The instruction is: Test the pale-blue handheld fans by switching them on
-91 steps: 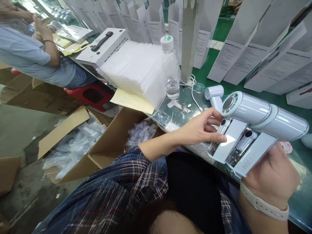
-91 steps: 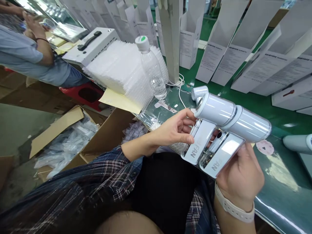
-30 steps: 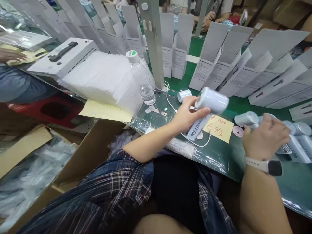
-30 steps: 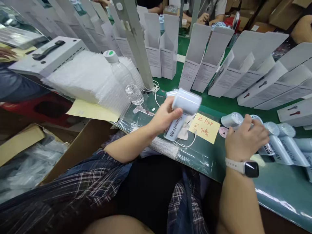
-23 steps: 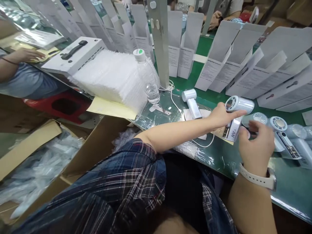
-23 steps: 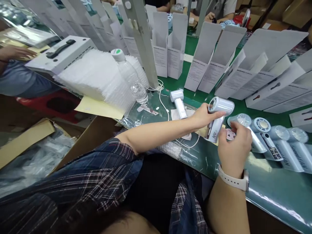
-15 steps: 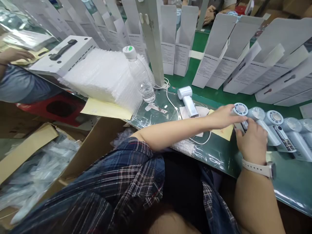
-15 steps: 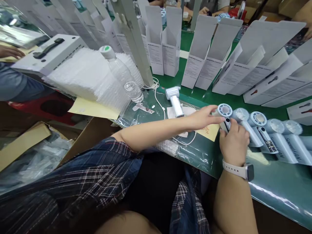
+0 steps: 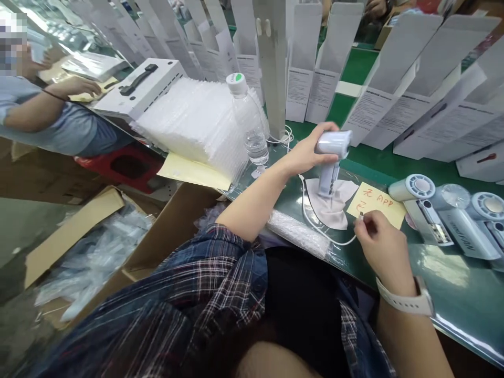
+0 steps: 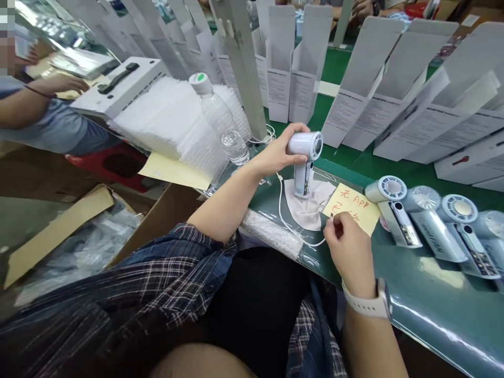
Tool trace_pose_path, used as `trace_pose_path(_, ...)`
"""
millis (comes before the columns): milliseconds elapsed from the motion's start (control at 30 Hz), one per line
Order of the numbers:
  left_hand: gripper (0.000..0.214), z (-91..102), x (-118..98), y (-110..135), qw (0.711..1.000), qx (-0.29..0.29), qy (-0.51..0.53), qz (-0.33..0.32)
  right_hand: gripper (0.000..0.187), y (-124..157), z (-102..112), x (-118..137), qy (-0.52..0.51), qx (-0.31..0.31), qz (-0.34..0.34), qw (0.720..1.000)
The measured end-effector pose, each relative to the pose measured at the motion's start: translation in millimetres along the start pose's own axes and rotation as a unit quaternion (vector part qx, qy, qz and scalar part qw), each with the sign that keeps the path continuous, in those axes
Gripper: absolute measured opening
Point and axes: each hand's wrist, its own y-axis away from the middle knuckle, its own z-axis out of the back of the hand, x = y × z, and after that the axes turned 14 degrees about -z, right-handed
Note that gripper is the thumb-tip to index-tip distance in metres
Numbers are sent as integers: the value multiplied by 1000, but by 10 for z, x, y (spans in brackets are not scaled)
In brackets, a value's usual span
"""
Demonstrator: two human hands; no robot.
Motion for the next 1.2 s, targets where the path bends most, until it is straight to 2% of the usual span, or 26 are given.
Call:
trace_pose_path(33, 73, -16, -118, 47, 996, -36, 80, -26, 24, 39, 15, -18, -112, 35, -1, 993)
trace_pose_path(100, 72, -76, -330, 140, 966, -112, 229, -33, 36, 111, 19, -31, -301, 126, -7, 945)
trace_pose_path(167, 62, -166, -474, 226, 915, -162, 370, -7, 47, 156, -23, 2, -393, 203, -13, 897)
trace_pose_path(200, 54, -216, -518, 267, 882, -174, 437, 7, 49, 167, -57, 35, -412, 222, -13, 883)
trace_pose_path(267, 40, -313, -565, 345, 817, -178, 548, 30, 46, 185, -136, 119, -427, 231, -3, 874)
trace_pose_path(333, 52, -389, -584, 416, 772, -165, 611, 59, 40, 215, -202, 214, -423, 214, 14, 880)
trace_pose_path(400, 63, -437, -599, 470, 750, -167, 632, 99, 35, 267, -237, 303, -404, 204, 35, 891)
trace_pose_path(467, 65, -460, -613, 499, 738, -194, 633, 133, 31, 329, -239, 369, -384, 206, 60, 898)
trace_pose_path(533, 67, -469, -620, 511, 737, -211, 625, 146, 30, 386, -227, 409, -367, 209, 83, 903)
trace_pose_path(633, 70, -487, -609, 526, 768, -202, 594, 125, 30, 467, -234, 450, -386, 188, 82, 899)
trace_pose_path(800, 71, -599, -583, 585, 817, -229, 525, 65, 30, 627, -331, 575, -514, 182, 36, 837)
trace_pose_path(933, 69, -671, -585, 661, 828, -242, 503, 43, 24, 662, -359, 622, -528, 174, 34, 830)
trace_pose_path(1000, 68, -657, -600, 730, 840, -211, 499, 24, 26, 621, -351, 589, -517, 169, 47, 838)
trace_pose_path(1100, 70, -575, -646, 847, 869, -123, 477, 43, 29, 535, -351, 496, -450, 129, 79, 880)
trace_pose_path(1200, 75, -485, -677, 892, 864, -81, 494, 53, 33, 495, -383, 418, -382, 69, 108, 915)
